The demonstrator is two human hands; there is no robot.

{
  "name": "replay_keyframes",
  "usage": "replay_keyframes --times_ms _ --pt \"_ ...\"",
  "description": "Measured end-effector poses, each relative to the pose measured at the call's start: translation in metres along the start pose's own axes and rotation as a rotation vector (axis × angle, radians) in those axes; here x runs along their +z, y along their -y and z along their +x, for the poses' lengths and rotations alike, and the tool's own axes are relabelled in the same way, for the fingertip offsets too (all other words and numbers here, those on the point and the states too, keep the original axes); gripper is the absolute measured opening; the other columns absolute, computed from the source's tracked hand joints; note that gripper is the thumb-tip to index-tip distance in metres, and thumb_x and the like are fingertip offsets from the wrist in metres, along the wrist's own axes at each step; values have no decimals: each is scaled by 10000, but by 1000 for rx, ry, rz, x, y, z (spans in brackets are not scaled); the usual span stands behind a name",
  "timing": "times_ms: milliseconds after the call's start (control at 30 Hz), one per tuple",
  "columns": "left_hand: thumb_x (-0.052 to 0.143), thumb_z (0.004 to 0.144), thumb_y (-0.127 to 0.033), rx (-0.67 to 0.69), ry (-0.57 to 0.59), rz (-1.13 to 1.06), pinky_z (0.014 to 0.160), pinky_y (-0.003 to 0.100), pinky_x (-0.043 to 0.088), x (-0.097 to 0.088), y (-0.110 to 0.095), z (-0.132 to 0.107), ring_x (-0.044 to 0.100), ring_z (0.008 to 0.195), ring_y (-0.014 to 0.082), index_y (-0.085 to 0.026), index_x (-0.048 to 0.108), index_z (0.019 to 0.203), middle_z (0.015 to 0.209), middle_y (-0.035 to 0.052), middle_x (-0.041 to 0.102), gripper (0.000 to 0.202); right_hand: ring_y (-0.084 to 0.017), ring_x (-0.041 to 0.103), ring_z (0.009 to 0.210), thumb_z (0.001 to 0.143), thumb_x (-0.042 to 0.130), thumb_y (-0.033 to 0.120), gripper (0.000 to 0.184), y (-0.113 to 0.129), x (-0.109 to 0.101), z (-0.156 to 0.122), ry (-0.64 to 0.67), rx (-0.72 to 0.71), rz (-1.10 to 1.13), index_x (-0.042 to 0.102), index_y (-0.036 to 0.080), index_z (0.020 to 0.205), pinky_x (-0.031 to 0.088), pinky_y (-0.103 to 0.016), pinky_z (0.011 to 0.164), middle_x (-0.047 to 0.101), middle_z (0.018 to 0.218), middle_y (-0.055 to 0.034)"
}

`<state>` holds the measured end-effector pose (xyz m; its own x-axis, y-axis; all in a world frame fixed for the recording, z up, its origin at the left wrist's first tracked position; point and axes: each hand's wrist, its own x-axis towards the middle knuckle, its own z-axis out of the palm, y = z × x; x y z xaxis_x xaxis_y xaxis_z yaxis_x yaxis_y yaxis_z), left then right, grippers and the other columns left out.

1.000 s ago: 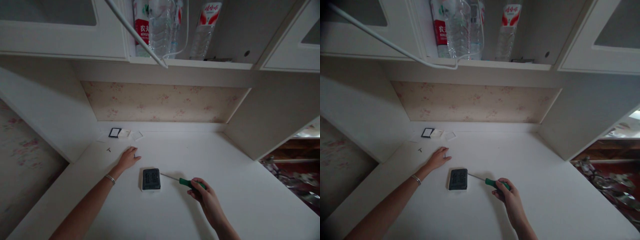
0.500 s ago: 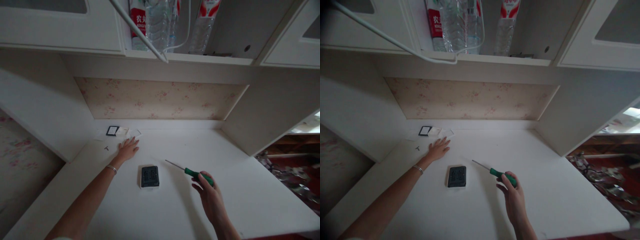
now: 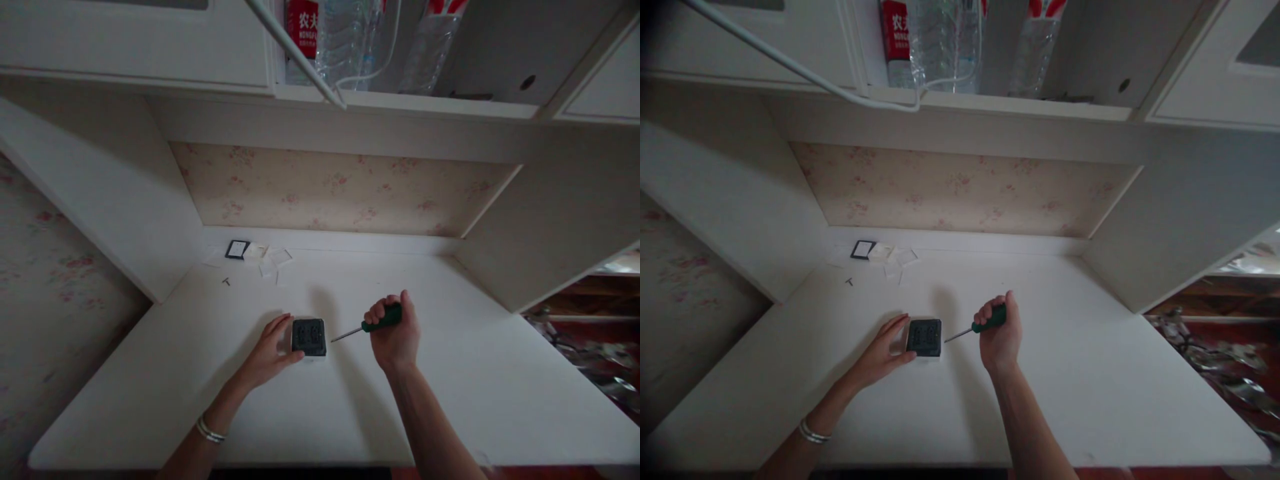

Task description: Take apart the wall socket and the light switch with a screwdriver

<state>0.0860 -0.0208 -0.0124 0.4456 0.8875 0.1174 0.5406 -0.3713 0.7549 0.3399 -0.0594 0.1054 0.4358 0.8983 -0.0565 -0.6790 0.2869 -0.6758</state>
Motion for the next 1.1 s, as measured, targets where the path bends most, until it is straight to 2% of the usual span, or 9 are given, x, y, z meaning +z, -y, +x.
replay_keyframes --times_ms 100,233,433,667,933,1100 --pt "707 711 -469 45 18 21 1127 458 251 4 -9 2 290 1352 294 -225 403 1378 1452 113 341 772 -91 383 431 855 524 502 347 -12 17 -3 80 -49 -105 453 213 678 350 -229 432 389 508 66" --pt "753 656 -463 112 52 44 1119 445 267 11 -13 13 319 1327 296 -222 420 1367 1421 112 379 822 -92 389 424 849 562 443 324 -28 28 -4 163 -151 -215 452 205 660 335 -228 412 415 502 61" --pt "791 604 -414 60 20 22 1095 450 295 21 -4 19 371 1285 300 -221 443 1343 1373 113 421 839 -87 398 414 841 584 435 323 -41 29 1 177 -182 -320 461 199 657 338 -222 411 439 489 62" --pt "793 598 -413 70 7 -11 1083 414 322 20 -6 17 406 1258 284 -220 462 1314 1348 101 445 812 -94 424 416 851 576 425 324 -50 26 5 187 -157 -356 471 197 647 345 -226 426 457 463 61" --pt "796 593 -386 50 0 -16 1082 462 310 20 -5 17 404 1263 310 -239 462 1319 1362 99 448 813 -94 432 421 842 581 436 338 -51 27 7 173 -185 -385 468 196 632 368 -231 438 457 476 59" --pt "793 598 -420 56 -3 4 1086 424 317 22 -2 16 401 1269 295 -230 455 1331 1374 98 436 829 -94 428 418 844 575 439 346 -52 29 8 164 -184 -393 464 198 623 362 -229 431 454 470 58"
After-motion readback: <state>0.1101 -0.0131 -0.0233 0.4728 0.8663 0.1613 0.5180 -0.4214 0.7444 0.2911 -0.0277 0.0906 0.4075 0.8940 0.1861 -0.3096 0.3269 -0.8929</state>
